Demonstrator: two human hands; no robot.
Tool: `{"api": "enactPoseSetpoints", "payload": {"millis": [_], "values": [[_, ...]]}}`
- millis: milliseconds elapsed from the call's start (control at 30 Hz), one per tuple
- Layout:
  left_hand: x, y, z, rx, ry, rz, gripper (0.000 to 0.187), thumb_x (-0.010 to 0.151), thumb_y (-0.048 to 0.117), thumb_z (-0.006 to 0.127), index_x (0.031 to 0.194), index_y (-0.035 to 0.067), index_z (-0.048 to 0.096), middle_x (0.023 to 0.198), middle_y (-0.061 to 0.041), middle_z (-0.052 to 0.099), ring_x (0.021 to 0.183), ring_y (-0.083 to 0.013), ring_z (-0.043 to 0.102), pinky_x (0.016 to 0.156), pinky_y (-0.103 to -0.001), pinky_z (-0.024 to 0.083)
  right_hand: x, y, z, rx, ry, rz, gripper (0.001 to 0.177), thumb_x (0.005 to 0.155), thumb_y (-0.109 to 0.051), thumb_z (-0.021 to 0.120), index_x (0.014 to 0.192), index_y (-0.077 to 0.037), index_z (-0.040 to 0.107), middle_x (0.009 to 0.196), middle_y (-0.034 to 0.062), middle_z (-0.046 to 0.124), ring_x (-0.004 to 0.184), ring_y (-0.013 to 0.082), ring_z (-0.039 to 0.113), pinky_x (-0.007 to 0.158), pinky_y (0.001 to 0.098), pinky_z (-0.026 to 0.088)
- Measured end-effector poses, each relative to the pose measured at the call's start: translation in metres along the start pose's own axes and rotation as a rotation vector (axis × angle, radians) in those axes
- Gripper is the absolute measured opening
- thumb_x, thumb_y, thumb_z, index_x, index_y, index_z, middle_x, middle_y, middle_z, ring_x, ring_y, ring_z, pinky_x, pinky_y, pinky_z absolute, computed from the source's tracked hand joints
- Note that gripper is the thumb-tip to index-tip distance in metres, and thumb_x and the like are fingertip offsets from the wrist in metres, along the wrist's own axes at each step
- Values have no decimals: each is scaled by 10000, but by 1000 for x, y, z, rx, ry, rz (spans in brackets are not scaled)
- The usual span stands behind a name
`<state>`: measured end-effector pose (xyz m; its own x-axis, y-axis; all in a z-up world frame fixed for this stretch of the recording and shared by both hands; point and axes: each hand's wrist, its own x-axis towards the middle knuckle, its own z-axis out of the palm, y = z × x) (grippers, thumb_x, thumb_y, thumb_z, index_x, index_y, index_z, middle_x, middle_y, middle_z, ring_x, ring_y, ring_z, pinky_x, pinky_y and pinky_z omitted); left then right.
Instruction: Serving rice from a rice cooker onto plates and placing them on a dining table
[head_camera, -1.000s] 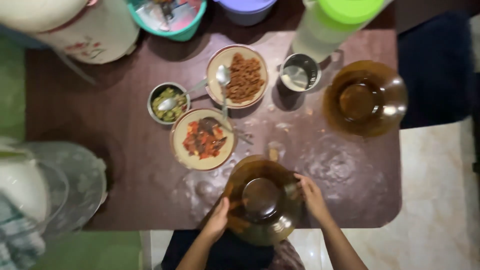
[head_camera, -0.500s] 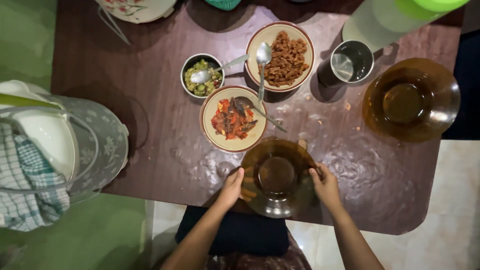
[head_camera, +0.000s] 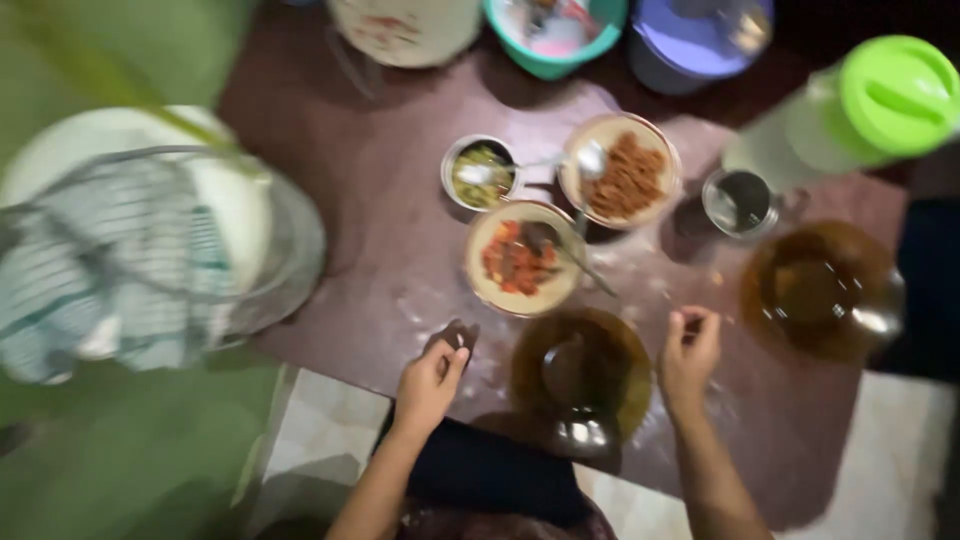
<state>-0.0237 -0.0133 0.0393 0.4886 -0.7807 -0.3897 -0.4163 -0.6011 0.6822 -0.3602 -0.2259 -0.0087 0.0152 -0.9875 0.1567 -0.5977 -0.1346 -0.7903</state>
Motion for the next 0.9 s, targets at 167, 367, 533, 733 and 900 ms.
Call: {"api": "enactPoseSetpoints", "payload": {"millis": [167,367,533,733,900], "values": [[0,-26,-108,-64,525,350,214,955,333,710,839,154,717,470,-45,540,459,-260,584,483,-341,503,25,-151,65,204,-138,-206,114,1123,-108,594,1180,-10,602,881,176,652,812,309,647,751,411,526],[11,-60,-263,41,923,628,90,905,198,719,820,172,713,593,47,495,555,-197,527,596,-308,477,7,-307,210,248,-365,-442,150,1014,-214,696,1128,-136,754,873,84,702,821,270,706,785,357,554],[26,-82,-355,258,959,639,284,880,360,755,1035,132,687,1058,-92,597,1017,-346,618,920,-496,445,-23,-471,276,343,-492,-643,370,956,-103,710,1313,-33,647,1104,172,613,1025,360,631,823,433,571],[44,-55,-411,261,608,479,826,836,524,772,1446,26,522,1502,-295,440,1429,-551,346,1108,-725,207,-23,-512,349,211,-444,-609,302,1012,-190,657,1251,-12,611,1055,199,585,1035,459,578,953,555,456],[69,-67,-414,353,568,484,864,781,497,775,1466,40,516,1362,-224,538,1335,-471,459,1075,-667,263,-26,-510,367,247,-392,-527,197,1093,-200,510,1176,-41,591,1001,186,626,990,429,618,916,525,482]]}}
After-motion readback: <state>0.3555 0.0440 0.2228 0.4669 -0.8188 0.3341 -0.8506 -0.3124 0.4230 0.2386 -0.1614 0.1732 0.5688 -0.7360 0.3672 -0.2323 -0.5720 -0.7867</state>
